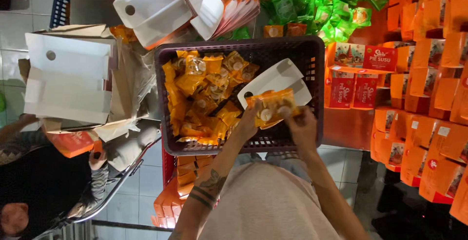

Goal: The person packs individually wrapped yellow food items into white cardboard boxes. They pick items from a purple basket, place them into the box, and then close the box before repeating the process.

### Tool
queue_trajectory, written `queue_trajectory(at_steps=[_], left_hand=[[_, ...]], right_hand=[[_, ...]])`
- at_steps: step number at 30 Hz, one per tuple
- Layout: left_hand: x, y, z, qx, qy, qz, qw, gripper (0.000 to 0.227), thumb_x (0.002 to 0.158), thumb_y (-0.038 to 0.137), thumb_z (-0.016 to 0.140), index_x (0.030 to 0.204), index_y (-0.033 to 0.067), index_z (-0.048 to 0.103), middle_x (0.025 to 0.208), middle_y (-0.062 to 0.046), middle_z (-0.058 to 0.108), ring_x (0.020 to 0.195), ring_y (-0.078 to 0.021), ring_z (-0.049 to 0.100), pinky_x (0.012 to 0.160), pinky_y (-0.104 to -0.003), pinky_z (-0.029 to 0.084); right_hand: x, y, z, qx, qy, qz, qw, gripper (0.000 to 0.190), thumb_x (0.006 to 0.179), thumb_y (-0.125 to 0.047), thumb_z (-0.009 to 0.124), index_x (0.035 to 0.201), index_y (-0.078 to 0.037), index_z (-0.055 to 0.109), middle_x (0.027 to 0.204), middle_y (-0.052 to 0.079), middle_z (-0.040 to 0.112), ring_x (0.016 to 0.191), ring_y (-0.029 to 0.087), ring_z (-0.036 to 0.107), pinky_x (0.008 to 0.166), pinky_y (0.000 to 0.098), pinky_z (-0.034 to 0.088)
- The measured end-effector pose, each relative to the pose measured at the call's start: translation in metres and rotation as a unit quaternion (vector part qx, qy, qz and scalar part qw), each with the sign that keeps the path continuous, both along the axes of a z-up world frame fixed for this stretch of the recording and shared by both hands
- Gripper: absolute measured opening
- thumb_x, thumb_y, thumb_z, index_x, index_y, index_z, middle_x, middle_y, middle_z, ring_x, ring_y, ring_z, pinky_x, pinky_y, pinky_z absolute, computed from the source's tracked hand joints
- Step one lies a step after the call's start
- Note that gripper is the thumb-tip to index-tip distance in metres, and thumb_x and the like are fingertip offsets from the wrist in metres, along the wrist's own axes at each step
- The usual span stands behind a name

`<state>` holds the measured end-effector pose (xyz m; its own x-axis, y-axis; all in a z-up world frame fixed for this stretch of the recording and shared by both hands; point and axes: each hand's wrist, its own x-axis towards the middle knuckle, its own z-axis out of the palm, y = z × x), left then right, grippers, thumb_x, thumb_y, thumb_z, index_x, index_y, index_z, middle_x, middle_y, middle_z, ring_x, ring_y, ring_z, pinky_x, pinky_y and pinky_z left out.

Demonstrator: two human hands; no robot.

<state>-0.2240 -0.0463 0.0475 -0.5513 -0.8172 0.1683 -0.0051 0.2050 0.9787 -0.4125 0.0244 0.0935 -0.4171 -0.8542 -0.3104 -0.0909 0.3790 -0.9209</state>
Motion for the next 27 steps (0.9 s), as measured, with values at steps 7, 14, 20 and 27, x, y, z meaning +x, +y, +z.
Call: queue_trajectory(at_steps=[7, 14, 20, 27], left_hand=[[-0.043, -0.002, 0.057, 0.607, 0.293, 0.066, 0.736, 0.104, 0.09, 0.085, 0.055, 0.148, -0.0005, 0.056, 0.147, -0.026, 0.057, 0.135, -0.0437, 0.056, 0.113, -0.058, 0.046], [-0.053, 0.027, 0.018, 0.231, 0.091, -0.063, 0.967, 0.126, 0.071, 0.094, 0.049, 0.161, 0.006, 0.042, 0.168, -0.023, 0.032, 0.155, -0.0411, 0.023, 0.126, -0.056, 0.019], [-0.106, 0.056, 0.026, 0.494, -0.049, 0.252, 0.83, 0.108, 0.093, 0.077, 0.06, 0.17, 0.0186, 0.011, 0.17, -0.03, 0.009, 0.154, -0.0561, 0.013, 0.121, -0.065, 0.028], [-0.103, 0.073, -0.017, 0.53, -0.198, 0.397, 0.722, 0.104, 0.097, 0.074, 0.046, 0.167, 0.0057, 0.01, 0.166, -0.03, 0.002, 0.154, -0.055, 0.0, 0.117, -0.074, 0.029]], right_hand=[[-0.043, -0.033, 0.049, -0.097, -0.133, 0.044, 0.985, 0.014, 0.106, -0.012, 0.064, 0.12, -0.009, 0.064, 0.108, 0.007, 0.068, 0.106, 0.02, 0.069, 0.099, 0.0422, 0.059], [-0.047, -0.029, 0.015, -0.094, 0.193, 0.246, 0.945, 0.053, 0.103, -0.021, 0.07, 0.149, -0.005, 0.049, 0.131, 0.019, 0.05, 0.116, 0.038, 0.061, 0.098, 0.0531, 0.053], [-0.051, -0.003, -0.014, 0.266, -0.116, 0.203, 0.935, 0.064, 0.09, -0.066, 0.077, 0.122, -0.011, 0.073, 0.111, 0.013, 0.073, 0.106, 0.028, 0.07, 0.096, 0.0466, 0.053], [-0.085, -0.044, -0.072, 0.132, 0.069, 0.231, 0.961, 0.044, 0.095, -0.05, 0.08, 0.096, -0.008, 0.07, 0.079, 0.015, 0.073, 0.071, 0.026, 0.069, 0.063, 0.0394, 0.055]])
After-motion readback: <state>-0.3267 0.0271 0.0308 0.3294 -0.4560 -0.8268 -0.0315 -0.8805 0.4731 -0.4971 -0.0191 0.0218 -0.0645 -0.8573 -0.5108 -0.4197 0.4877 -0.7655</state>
